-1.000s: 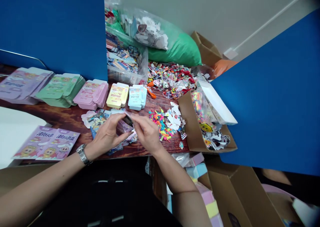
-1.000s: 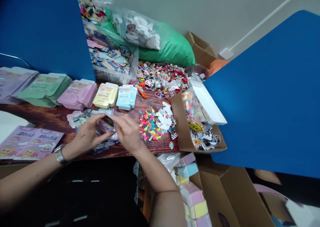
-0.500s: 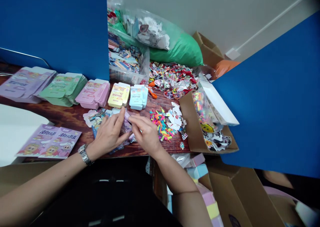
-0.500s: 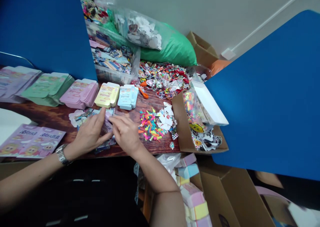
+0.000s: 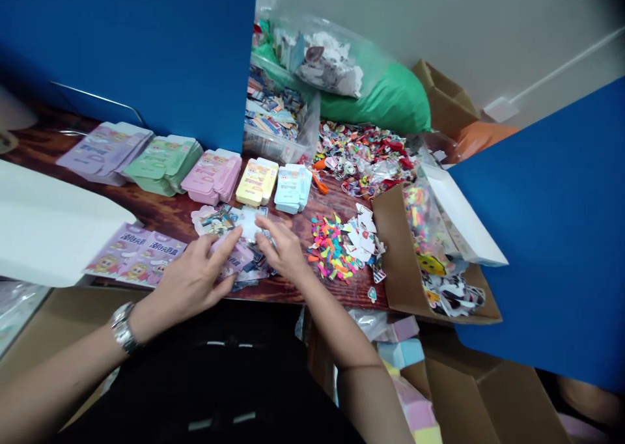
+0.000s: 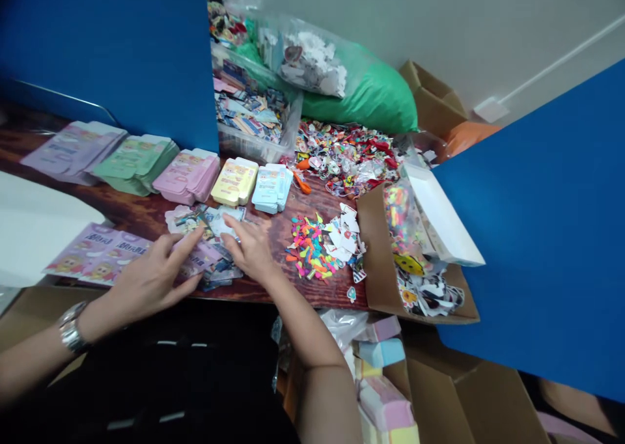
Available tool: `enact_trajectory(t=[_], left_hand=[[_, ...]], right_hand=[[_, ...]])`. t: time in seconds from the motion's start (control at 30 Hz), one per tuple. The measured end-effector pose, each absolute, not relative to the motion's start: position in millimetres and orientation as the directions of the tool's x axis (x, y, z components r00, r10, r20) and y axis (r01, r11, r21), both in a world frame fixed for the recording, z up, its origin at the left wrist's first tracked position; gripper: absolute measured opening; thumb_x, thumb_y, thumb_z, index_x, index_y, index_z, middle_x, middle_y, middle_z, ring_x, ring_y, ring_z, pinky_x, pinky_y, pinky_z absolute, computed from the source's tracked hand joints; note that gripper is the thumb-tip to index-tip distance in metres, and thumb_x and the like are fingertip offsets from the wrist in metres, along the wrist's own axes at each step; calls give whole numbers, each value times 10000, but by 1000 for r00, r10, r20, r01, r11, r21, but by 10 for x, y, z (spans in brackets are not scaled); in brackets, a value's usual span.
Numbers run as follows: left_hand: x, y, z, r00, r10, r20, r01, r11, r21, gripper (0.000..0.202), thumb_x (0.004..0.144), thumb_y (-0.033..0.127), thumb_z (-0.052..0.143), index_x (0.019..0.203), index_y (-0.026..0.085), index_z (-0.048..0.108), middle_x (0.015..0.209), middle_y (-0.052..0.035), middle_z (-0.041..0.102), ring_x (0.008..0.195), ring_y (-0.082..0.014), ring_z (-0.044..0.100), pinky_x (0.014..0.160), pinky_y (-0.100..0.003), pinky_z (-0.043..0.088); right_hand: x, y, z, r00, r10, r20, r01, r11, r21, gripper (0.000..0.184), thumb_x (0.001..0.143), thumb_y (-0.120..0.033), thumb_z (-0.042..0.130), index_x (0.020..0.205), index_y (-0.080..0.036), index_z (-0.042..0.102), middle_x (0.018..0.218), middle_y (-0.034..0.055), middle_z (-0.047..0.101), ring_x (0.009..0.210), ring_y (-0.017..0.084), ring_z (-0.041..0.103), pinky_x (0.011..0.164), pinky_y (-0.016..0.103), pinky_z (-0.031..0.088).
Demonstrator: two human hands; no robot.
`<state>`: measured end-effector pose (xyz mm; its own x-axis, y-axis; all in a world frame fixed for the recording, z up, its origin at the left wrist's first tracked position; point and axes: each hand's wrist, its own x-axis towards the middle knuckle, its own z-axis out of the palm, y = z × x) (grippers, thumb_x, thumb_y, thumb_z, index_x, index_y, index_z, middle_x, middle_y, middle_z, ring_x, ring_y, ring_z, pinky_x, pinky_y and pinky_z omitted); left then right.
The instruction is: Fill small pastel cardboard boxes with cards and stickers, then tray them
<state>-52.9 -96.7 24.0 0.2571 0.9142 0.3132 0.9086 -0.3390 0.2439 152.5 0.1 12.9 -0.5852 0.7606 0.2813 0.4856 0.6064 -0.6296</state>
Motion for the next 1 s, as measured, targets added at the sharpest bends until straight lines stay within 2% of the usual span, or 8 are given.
enact_trajectory(t=[0.1,0.2,0.3,0.47,0.6,0.73,0.87,1.0], left_hand=[[-680,-1189,241,185,944,272,969,-221,107,773,956,501,549,1633,305,233,1047,-137,620,842,-318,624,586,-360,430],[-773,-1264,202,148,960,236,989,-145,-30,711,949,564,538,1564,232,403,945,-152,623,854,-356,599,642,-409,432],[-827,-1233,155,134,970,204,989,-116,-96,685,953,565,531,1519,184,473,925,-167,619,909,-383,591,726,-448,450],[-911,-1152,117,125,980,157,981,-99,-164,720,957,552,531,1557,169,421,944,-182,624,931,-396,593,782,-486,465],[-1002,-1124,117,91,986,141,987,-70,-148,681,964,476,536,1552,152,421,1065,-238,634,1013,-444,603,819,-541,483],[-1070,-1102,80,66,976,208,996,-51,-78,678,934,393,595,1554,192,407,1414,-298,540,1218,-524,549,909,-643,469],[-1151,-987,89,81,970,230,996,-71,-52,682,944,512,583,1526,181,451,1483,-301,503,1332,-548,475,987,-699,422],[-1485,-598,285,-87,970,225,995,73,72,759,975,663,462,1501,115,478,1433,-279,548,1299,-472,519,1018,-611,457]], right_hand=[[1151,161,-32,-762,636,123,544,731,-411,464,1047,-424,559,1452,-202,602,1502,132,601,1397,269,549,1197,441,445],[810,202,-133,-828,558,-52,551,795,-254,621,998,-422,637,1575,-288,452,1693,116,346,1541,387,338,1213,646,360],[729,208,-164,-846,505,-170,531,822,-206,678,978,-434,660,1594,-303,411,1728,112,260,1575,434,241,1202,745,281],[1069,285,-188,-864,477,-163,503,839,-208,663,993,-618,562,1572,-316,449,1718,97,298,1573,414,249,1206,743,252],[1376,348,-228,-860,492,-136,511,831,-220,668,982,-655,557,1554,-317,485,1701,96,338,1566,400,274,1214,713,259],[1575,359,-237,-849,515,-123,529,819,-222,669,966,-651,587,1537,-307,518,1685,113,367,1554,403,303,1212,699,277],[1698,348,-244,-831,543,-124,556,799,-229,670,960,-628,610,1541,-307,518,1682,117,372,1542,415,327,1214,695,278],[1746,337,-269,-822,559,-108,568,788,-239,667,953,-611,630,1539,-312,522,1672,128,386,1538,415,335,1213,681,290]])
